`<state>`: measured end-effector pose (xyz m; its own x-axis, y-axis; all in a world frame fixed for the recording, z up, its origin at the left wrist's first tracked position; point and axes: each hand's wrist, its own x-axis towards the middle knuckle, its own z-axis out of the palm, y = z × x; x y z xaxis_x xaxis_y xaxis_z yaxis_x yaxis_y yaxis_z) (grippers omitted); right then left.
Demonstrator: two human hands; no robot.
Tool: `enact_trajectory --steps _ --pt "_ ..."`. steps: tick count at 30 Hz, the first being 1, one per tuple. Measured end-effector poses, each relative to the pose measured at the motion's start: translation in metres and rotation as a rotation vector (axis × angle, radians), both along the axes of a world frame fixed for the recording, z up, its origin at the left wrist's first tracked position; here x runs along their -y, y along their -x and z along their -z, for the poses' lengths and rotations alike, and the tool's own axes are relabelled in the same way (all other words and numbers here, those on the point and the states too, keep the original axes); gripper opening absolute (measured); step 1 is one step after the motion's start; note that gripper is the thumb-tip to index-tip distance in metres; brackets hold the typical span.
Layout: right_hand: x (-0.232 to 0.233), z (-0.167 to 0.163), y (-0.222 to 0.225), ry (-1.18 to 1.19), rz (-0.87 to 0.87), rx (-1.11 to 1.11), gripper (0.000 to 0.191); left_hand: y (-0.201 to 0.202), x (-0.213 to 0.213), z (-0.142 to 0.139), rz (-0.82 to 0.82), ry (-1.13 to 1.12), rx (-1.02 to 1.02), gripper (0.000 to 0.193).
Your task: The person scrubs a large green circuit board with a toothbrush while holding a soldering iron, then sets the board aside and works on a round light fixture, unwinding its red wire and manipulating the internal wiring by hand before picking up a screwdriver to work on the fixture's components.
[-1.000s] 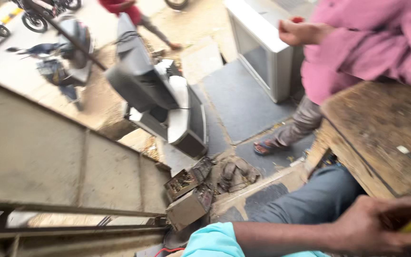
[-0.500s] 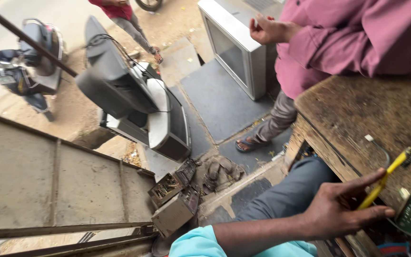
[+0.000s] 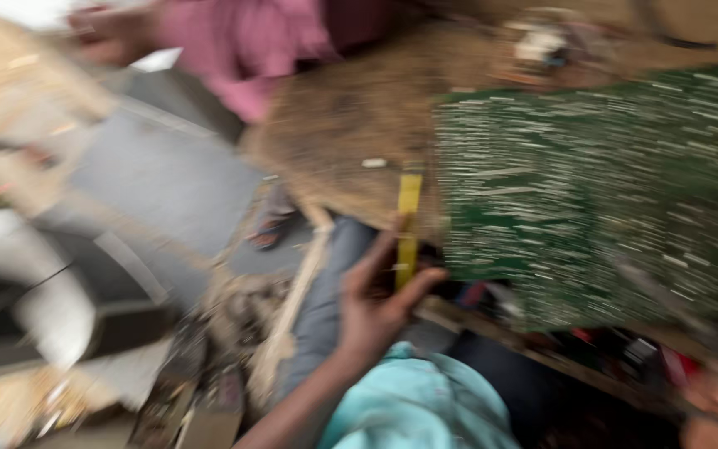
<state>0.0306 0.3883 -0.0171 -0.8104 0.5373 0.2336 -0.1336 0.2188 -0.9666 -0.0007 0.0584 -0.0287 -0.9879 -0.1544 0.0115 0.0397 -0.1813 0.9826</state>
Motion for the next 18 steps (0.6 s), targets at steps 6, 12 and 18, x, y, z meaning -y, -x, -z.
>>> enact_trajectory --steps 6,12,18 --pt "-0.014 -0.004 -0.028 0.033 -0.061 -0.121 0.006 -0.001 -0.008 -0.008 -0.018 -0.007 0.064 0.084" --pt "-0.007 -0.004 -0.023 0.120 -0.106 -0.130 0.004 0.000 -0.010 -0.016 -0.031 -0.020 0.092 0.086" --pt "-0.011 0.008 -0.024 0.074 -0.138 -0.126 0.005 -0.001 -0.009 -0.007 -0.024 -0.042 0.050 0.087"
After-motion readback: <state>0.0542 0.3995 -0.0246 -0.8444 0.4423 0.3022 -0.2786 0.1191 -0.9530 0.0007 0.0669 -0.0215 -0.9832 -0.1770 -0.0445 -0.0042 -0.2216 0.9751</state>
